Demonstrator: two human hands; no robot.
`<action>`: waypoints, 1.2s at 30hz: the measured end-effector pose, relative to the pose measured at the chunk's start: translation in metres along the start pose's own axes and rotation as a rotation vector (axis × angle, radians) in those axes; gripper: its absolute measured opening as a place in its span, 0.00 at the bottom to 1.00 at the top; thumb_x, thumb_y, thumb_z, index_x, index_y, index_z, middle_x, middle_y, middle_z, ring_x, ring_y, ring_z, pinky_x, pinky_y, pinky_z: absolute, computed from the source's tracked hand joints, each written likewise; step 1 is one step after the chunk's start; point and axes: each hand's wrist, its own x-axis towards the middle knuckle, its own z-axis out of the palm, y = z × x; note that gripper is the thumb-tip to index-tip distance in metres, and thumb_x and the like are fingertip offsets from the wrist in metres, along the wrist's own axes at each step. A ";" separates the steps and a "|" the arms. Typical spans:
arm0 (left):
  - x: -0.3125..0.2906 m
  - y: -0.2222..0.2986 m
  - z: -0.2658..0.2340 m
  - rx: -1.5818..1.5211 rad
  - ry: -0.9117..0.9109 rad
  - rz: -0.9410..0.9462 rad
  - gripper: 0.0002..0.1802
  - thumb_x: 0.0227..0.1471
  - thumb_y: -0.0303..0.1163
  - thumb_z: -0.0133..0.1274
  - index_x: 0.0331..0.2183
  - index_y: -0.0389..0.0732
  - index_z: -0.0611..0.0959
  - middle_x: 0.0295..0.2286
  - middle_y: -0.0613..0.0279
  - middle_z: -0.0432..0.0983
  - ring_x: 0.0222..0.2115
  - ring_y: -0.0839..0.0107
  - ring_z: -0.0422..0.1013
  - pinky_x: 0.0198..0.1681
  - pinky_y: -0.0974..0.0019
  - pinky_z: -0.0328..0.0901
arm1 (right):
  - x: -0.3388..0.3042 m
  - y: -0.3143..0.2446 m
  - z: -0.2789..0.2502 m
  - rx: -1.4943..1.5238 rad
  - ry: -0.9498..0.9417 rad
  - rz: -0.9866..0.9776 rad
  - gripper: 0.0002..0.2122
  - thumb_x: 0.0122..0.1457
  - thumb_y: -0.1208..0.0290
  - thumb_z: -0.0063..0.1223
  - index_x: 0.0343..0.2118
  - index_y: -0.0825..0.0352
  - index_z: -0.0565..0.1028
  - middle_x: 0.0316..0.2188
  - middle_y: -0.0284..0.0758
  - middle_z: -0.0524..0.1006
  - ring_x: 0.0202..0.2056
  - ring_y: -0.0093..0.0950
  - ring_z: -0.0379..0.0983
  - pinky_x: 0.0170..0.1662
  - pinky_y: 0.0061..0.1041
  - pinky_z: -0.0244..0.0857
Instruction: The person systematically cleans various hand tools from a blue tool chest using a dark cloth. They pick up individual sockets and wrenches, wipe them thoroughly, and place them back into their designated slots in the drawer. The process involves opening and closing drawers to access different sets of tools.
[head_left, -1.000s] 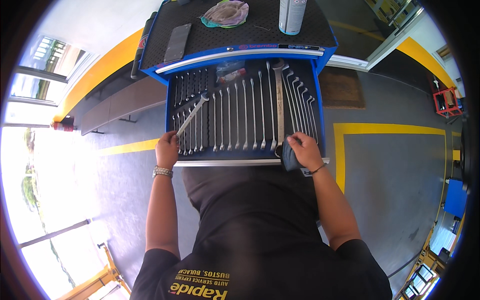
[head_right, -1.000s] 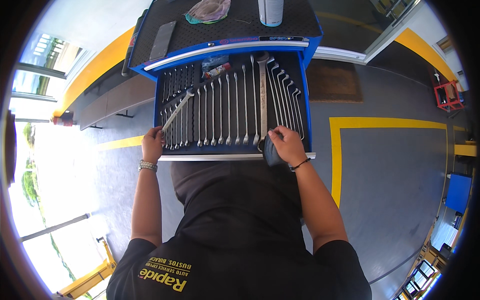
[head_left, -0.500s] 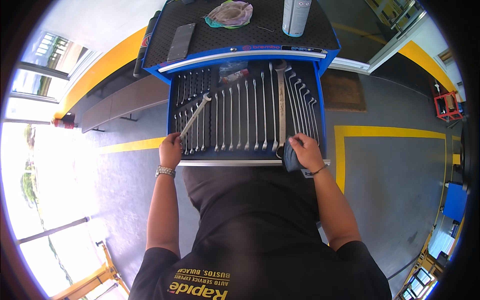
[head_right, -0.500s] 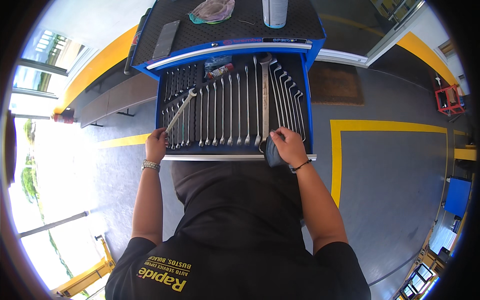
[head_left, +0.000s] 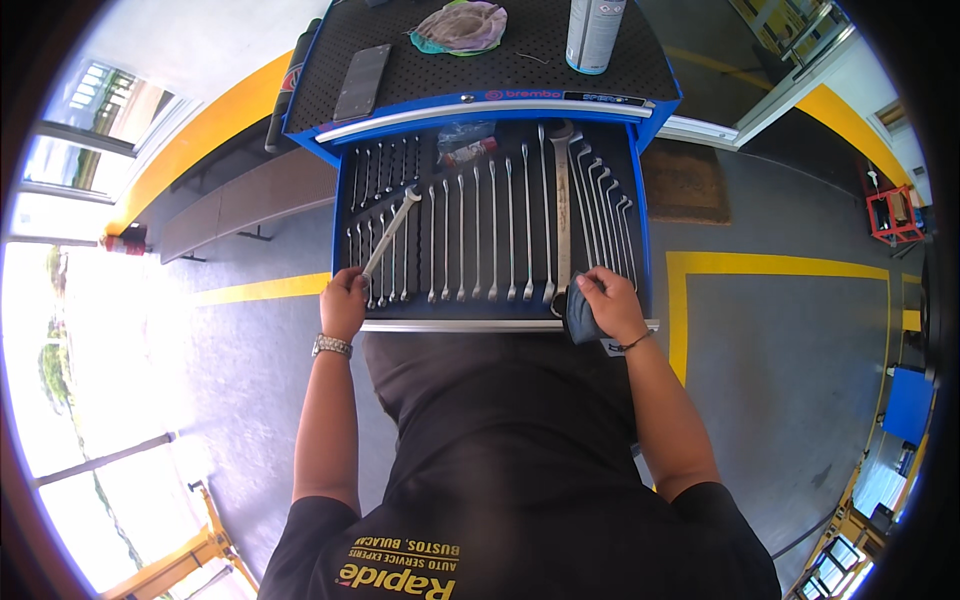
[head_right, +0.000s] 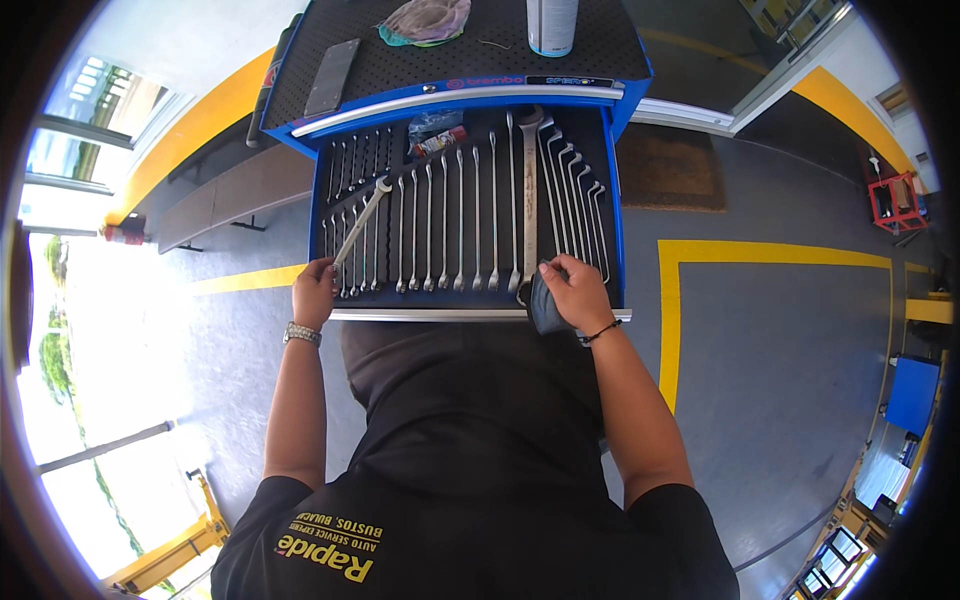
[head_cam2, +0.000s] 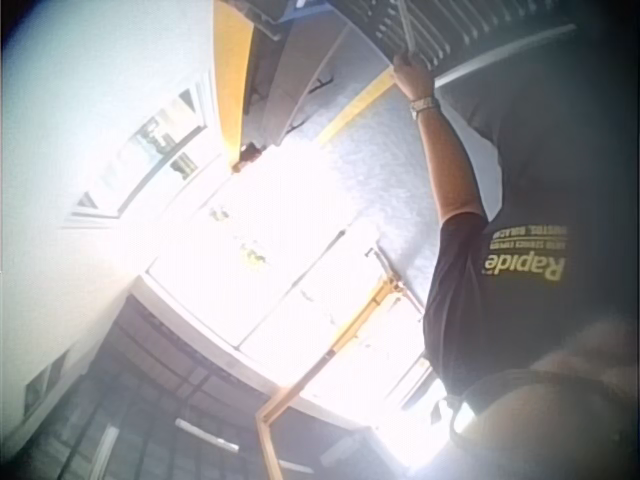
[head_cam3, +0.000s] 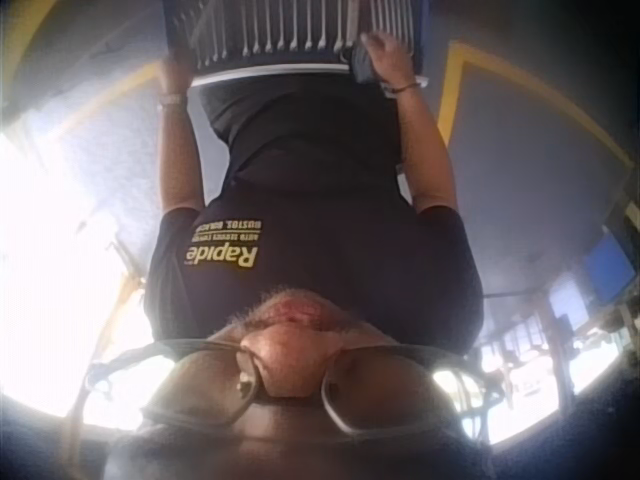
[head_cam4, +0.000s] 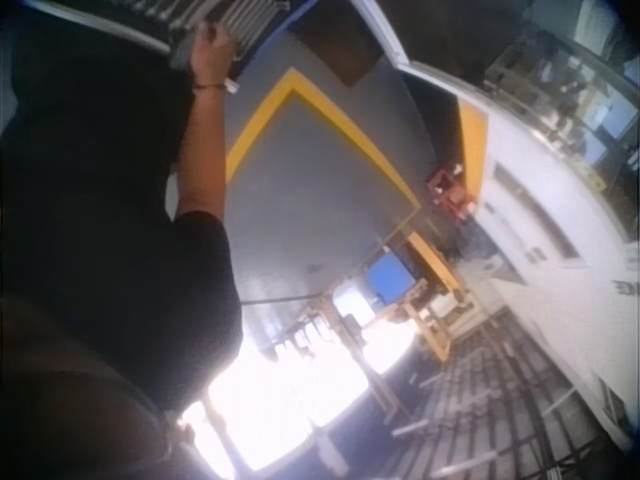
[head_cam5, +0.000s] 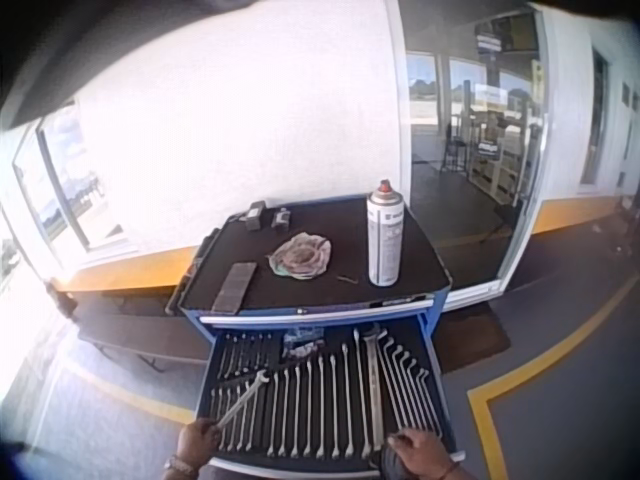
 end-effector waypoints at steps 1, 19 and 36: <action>-0.001 0.001 0.000 0.002 -0.001 0.006 0.11 0.57 0.30 0.51 0.41 0.37 0.82 0.25 0.62 0.80 0.19 0.78 0.73 0.25 0.71 0.69 | 0.000 0.000 0.000 0.001 0.000 -0.002 0.15 0.61 0.60 0.54 0.33 0.71 0.77 0.26 0.43 0.79 0.28 0.35 0.77 0.34 0.28 0.67; -0.029 0.027 0.043 0.447 -0.192 0.382 0.26 0.52 0.32 0.52 0.54 0.40 0.74 0.32 0.49 0.79 0.32 0.51 0.75 0.38 0.52 0.70 | 0.000 0.001 0.003 -0.015 0.003 -0.003 0.14 0.60 0.61 0.55 0.33 0.70 0.77 0.25 0.43 0.78 0.27 0.36 0.76 0.33 0.28 0.67; -0.017 0.049 0.045 0.623 -0.491 0.363 0.31 0.53 0.34 0.49 0.58 0.34 0.66 0.32 0.45 0.79 0.35 0.49 0.76 0.41 0.48 0.69 | -0.001 -0.001 0.008 -0.057 0.026 -0.066 0.13 0.59 0.63 0.55 0.33 0.71 0.77 0.26 0.47 0.78 0.28 0.41 0.76 0.33 0.31 0.67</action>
